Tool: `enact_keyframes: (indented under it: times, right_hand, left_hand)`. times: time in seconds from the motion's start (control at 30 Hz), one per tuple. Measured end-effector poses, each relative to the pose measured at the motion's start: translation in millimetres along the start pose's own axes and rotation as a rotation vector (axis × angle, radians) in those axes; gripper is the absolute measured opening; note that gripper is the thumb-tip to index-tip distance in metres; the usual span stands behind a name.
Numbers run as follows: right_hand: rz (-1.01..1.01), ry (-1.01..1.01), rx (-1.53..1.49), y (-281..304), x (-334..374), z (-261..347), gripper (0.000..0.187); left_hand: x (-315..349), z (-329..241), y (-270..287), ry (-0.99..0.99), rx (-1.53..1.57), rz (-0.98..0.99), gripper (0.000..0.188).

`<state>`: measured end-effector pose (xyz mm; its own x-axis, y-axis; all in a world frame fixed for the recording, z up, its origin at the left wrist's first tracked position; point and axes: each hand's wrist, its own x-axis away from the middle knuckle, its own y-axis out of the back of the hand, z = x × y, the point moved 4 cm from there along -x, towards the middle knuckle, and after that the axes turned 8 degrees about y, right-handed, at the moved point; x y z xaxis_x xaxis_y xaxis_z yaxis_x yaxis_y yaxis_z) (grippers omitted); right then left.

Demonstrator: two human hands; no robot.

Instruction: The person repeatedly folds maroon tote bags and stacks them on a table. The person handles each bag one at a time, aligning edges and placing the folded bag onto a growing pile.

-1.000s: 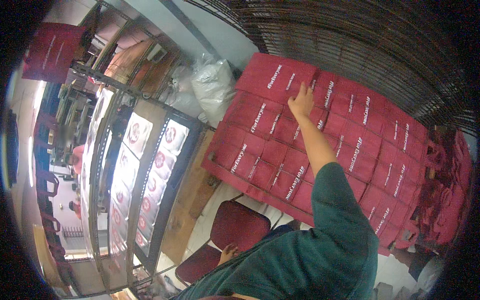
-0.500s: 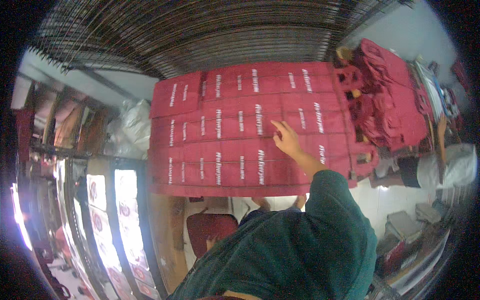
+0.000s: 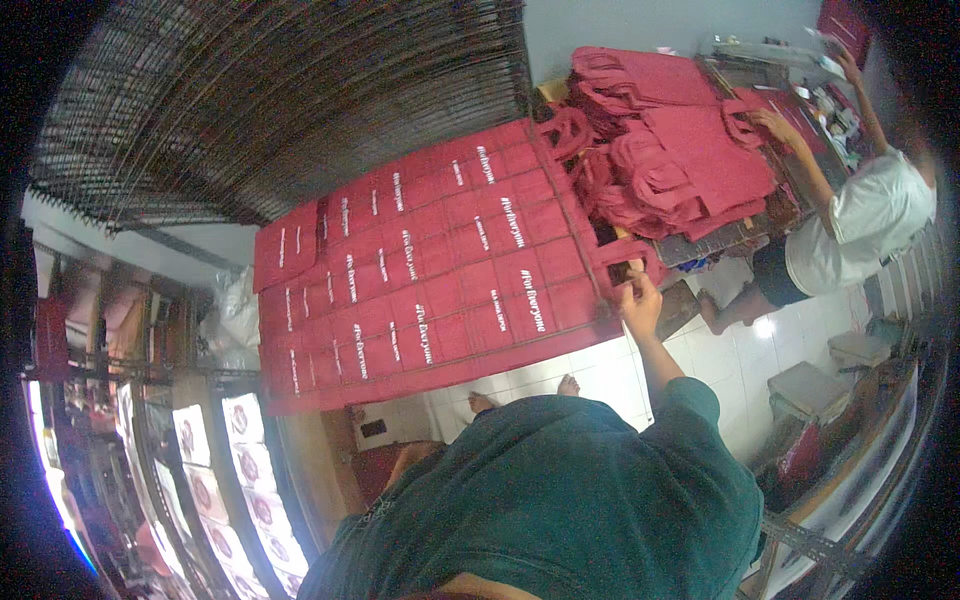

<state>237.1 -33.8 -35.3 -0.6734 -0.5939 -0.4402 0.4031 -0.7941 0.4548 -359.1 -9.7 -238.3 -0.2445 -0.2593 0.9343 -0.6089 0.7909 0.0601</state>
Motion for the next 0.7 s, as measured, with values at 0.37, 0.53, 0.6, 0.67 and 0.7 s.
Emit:
enact_keyframes:
  times: [0.37,0.53,0.6,0.67,0.7]
  right_hand:
    - [-0.663,-0.6,-0.981,121,-170,-154,0.077]
    - [-0.717,-0.625,-1.267,117,-200,-150,0.092]
    - [-0.731,-0.664,-1.352,111,-208,-153,0.091]
    - [-0.619,-0.682,-1.281,98,-219,-172,0.088]
    - [-0.567,-0.683,-1.244,93,-225,-188,0.086]
  left_hand:
    - [30,-17,-29,-0.032,-0.094,-0.146,0.028]
    - [53,-1,-39,-0.025,-0.046,-0.271,0.029]
    - [62,5,-41,-0.023,-0.032,-0.318,0.03]
    - [74,11,-47,-0.021,-0.022,-0.367,0.03]
    - [78,11,-49,-0.027,-0.02,-0.392,0.03]
